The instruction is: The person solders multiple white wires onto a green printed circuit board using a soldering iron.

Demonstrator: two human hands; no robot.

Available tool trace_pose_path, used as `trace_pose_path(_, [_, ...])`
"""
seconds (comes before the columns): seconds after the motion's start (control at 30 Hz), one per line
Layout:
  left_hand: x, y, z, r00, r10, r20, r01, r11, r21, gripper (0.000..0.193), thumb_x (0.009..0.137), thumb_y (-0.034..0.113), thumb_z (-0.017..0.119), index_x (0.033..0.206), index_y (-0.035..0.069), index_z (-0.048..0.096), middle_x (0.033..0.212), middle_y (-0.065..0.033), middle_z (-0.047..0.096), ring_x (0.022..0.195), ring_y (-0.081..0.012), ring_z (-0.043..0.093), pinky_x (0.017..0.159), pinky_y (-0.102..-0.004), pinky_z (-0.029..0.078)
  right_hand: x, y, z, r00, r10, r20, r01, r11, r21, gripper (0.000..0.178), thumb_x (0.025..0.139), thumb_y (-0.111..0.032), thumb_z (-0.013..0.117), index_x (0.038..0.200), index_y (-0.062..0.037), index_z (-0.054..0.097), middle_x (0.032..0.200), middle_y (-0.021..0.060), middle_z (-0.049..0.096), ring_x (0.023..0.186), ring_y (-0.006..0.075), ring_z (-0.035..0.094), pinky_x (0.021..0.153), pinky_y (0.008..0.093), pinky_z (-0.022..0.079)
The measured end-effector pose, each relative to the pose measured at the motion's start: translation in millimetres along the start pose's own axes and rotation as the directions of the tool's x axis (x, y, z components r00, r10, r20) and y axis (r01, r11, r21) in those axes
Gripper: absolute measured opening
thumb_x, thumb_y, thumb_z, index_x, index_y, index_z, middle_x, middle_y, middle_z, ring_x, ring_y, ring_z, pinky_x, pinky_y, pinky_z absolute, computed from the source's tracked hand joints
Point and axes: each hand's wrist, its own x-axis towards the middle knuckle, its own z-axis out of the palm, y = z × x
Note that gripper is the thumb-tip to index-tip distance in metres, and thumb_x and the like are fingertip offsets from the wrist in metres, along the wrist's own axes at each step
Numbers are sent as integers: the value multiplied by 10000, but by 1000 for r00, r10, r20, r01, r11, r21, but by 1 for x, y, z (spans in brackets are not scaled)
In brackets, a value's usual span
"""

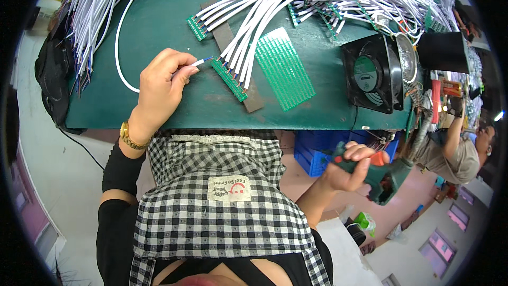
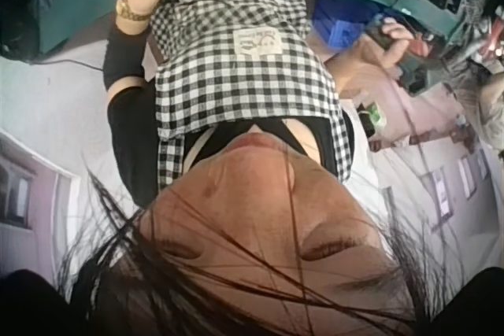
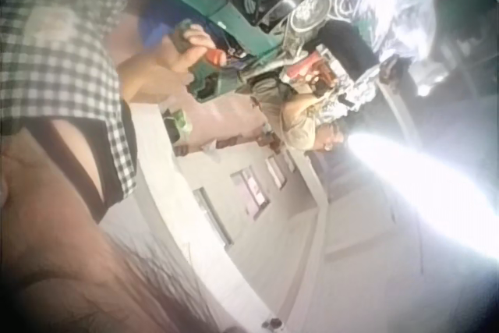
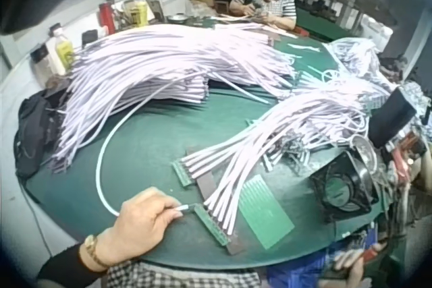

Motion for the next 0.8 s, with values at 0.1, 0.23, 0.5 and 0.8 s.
trace_pose_path(0.1, [-6,5,4,986,-166,-25,167,985,39,60,823,16,633,876,-10,634,728,-67,581,563,-125,545,513,-259,433,-30,1,25,986,113,126,-122,990,66,404,864,-141,523,1239,-91,382,683,48,505,566,144,483,621,320,425])
trace_pose_path(0.23, [-13,12,8,972,-218,-88,222,974,37,65,816,35,648,862,-10,646,711,-62,591,542,-108,533,504,-240,420,-57,10,47,914,241,327,-255,967,-2,448,844,-153,589,1229,-85,372,681,50,517,577,157,497,639,336,434])
trace_pose_path(0.5, [-14,13,16,953,-272,-134,270,962,-35,67,717,85,714,740,57,658,664,-47,606,475,-147,565,451,-263,430,-80,16,54,708,498,502,-437,866,-243,390,843,-27,587,1167,-111,387,746,79,550,695,194,550,710,361,472])
trace_pose_path(0.8, [-16,8,23,963,-210,-172,219,975,34,73,692,84,711,713,81,641,659,-35,592,505,-199,575,459,-308,446,-69,-5,66,501,767,400,-196,551,-811,35,731,-126,666,726,-117,632,638,22,625,565,179,614,573,299,500])
